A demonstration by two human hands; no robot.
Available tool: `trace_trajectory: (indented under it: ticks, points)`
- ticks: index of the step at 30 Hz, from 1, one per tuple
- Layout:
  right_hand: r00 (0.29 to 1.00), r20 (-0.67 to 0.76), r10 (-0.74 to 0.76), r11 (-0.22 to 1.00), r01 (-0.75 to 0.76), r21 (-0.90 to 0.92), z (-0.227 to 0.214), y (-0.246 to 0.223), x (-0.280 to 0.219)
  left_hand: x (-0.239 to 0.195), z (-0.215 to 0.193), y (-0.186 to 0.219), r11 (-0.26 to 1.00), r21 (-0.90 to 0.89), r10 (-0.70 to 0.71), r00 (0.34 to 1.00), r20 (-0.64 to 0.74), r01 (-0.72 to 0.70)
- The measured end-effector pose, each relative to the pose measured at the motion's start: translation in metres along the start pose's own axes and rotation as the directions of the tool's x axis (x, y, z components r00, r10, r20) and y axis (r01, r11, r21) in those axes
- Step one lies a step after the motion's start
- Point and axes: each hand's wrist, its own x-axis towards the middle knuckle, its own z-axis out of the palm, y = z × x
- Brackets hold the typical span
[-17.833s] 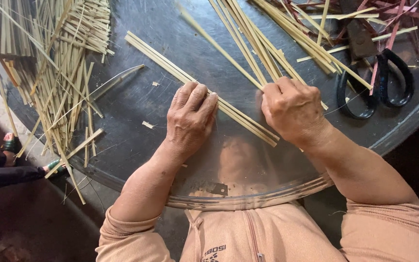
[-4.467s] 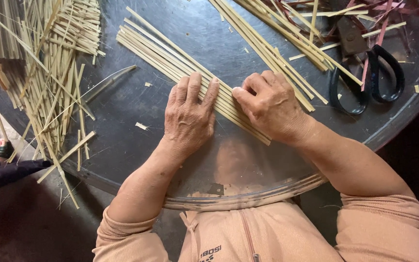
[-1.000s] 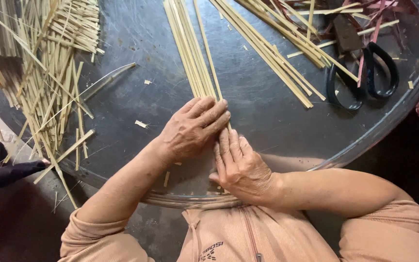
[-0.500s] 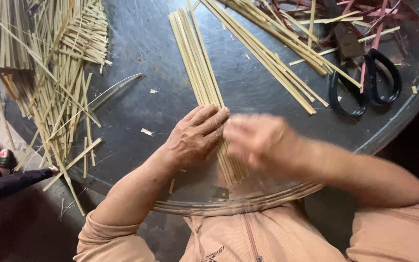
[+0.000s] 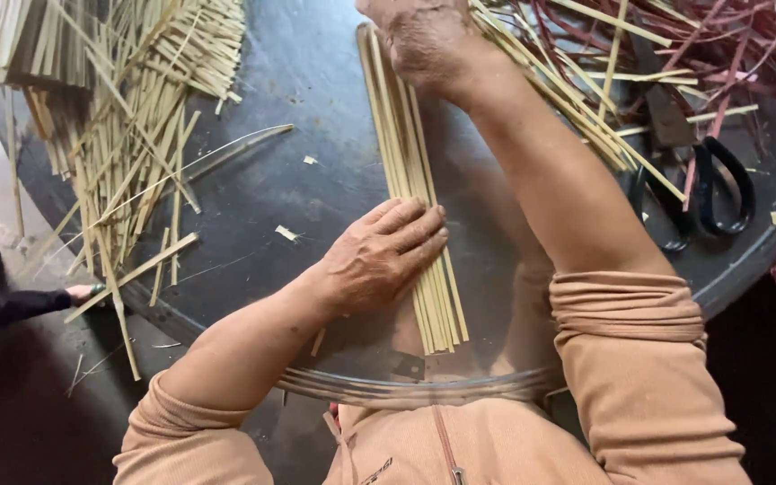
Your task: The person weaves thin bamboo strips by hand on a round table, repeatedly interlacing them to form a flat woven mat. The person aligns and adjusts the strips throughout the process.
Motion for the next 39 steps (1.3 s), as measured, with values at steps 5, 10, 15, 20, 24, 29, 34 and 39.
trace_trajectory:
  ticks: [5,10,15,20,24,29,34,39]
  points:
    - [0.981,0.183,0.068,0.997,-0.074,0.028,0.006,-0.006,0.0,-0.006,0.004,-0.002,1.0,-0.011,0.003,1.0,0.0,-0.003]
    - [0.994,0.047,0.104,0.961,-0.112,0.254,0.01,-0.002,-0.002,-0.012,0.012,-0.004,1.0,0.019,-0.022,1.0,0.005,0.022]
    - [0.995,-0.088,0.036,0.982,-0.019,0.186,-0.008,-0.007,-0.002,-0.014,0.013,-0.004,0.999,0.037,-0.024,0.999,-0.023,0.024]
    - [0.999,-0.027,0.03,0.973,-0.023,0.228,-0.02,-0.009,-0.001,-0.016,0.015,-0.005,0.999,0.049,-0.019,0.999,-0.039,0.021]
    - [0.998,0.05,0.05,0.961,-0.061,0.269,-0.016,-0.003,-0.004,-0.016,0.015,-0.004,0.999,0.032,-0.02,1.0,-0.006,0.02]
    - [0.995,0.074,0.069,0.946,-0.089,0.312,-0.009,0.004,-0.007,-0.016,0.012,-0.004,0.999,0.046,-0.017,1.0,0.018,0.017]
    - [0.998,-0.038,0.048,0.955,-0.035,0.293,0.007,0.012,-0.012,-0.012,0.009,-0.003,0.999,0.051,-0.017,1.0,-0.015,0.018]
    - [0.983,0.065,0.173,0.853,-0.182,0.489,0.001,0.004,-0.011,-0.009,0.008,-0.001,0.998,0.055,-0.023,1.0,-0.011,0.023]
